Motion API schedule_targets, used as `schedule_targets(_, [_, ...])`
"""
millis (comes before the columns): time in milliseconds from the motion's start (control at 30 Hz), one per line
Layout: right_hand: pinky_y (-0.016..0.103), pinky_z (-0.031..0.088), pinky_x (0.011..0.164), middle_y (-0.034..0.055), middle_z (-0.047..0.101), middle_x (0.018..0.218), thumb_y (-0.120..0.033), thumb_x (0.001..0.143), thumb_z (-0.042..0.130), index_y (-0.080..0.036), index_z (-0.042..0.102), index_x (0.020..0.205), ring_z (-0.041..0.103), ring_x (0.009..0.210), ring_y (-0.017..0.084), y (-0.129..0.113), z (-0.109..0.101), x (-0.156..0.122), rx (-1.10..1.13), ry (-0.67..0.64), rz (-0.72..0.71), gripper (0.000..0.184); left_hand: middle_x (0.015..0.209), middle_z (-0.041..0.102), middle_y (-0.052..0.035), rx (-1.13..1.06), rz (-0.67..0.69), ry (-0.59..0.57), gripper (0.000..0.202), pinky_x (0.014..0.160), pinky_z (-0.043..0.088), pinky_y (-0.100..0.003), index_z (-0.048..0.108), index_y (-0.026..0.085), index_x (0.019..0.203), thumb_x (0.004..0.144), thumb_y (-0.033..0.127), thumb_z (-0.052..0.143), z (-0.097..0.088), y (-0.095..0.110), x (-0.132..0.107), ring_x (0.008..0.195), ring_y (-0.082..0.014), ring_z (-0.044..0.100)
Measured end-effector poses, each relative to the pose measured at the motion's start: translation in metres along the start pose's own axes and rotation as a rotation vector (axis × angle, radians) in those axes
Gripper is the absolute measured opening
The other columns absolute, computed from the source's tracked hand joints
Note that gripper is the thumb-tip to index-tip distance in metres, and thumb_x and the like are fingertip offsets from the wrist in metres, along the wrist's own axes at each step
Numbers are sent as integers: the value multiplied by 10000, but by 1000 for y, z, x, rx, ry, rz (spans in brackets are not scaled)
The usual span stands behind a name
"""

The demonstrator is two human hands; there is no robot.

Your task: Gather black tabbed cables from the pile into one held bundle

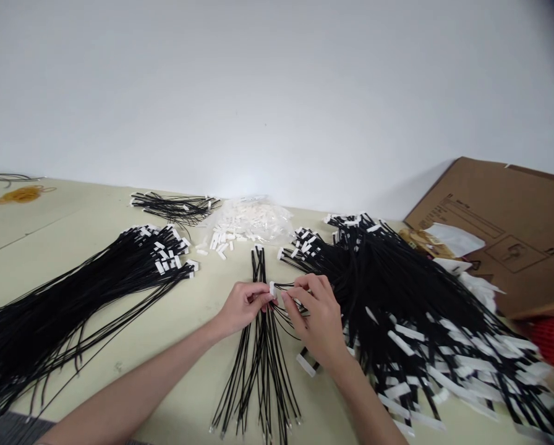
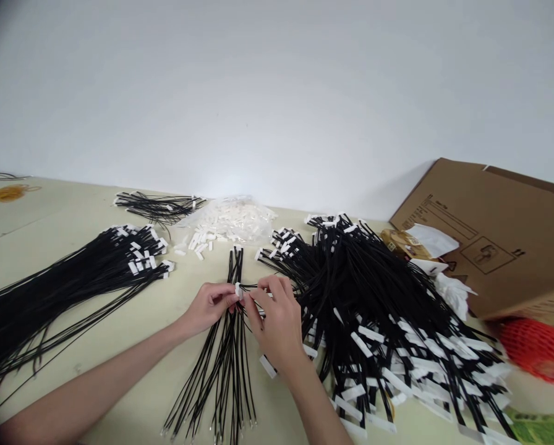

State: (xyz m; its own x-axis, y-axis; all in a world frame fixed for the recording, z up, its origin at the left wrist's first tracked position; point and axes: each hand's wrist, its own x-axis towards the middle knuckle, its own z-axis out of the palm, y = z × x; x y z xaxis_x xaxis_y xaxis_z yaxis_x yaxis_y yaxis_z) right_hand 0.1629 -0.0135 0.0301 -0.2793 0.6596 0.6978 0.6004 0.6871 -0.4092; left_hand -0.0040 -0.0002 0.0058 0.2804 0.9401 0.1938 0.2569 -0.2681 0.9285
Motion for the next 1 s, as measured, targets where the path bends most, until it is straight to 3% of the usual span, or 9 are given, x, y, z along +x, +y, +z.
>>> schedule_targets(133, [307,397,736,55,565,1027,-168,843,456,-178,547,753,479,843,166,2,1,0,44,-86,-42,128,553,561,-9,7,17,-7,248,497,386,-185,607,119,668,791,302,493,0,1,0,505,-95,498])
schedule_targets(333, [316,403,747,28,620,1001,-161,848,437,-187,505,718,515,828,158,2,1,4,166,-202,-5,149,551,549,-5,17,16,-39,248,506,388,-190,593,119,654,801,280,473,1,-2,-1,515,-99,503])
schedule_targets(733, [323,400,727,39,636,912,-161,838,436,-185,472,651,531,781,159,4,3,8,269,-182,39,193,557,562,-3,-13,1,-58,261,504,403,-188,599,120,667,790,328,499,3,-6,0,510,-96,513])
schedule_targets(867, [309,410,715,38,631,846,-162,844,429,-186,508,686,534,786,157,4,3,7,270,-103,41,178,565,571,-6,-17,9,-54,245,508,408,-191,605,130,678,789,323,503,3,-6,0,513,-99,518])
schedule_targets(1000, [319,417,752,54,608,907,-177,841,441,-185,515,761,521,842,172,6,6,4,186,-83,36,109,553,564,-1,-34,2,-62,250,509,410,-193,606,138,672,792,328,496,3,-5,0,510,-101,516])
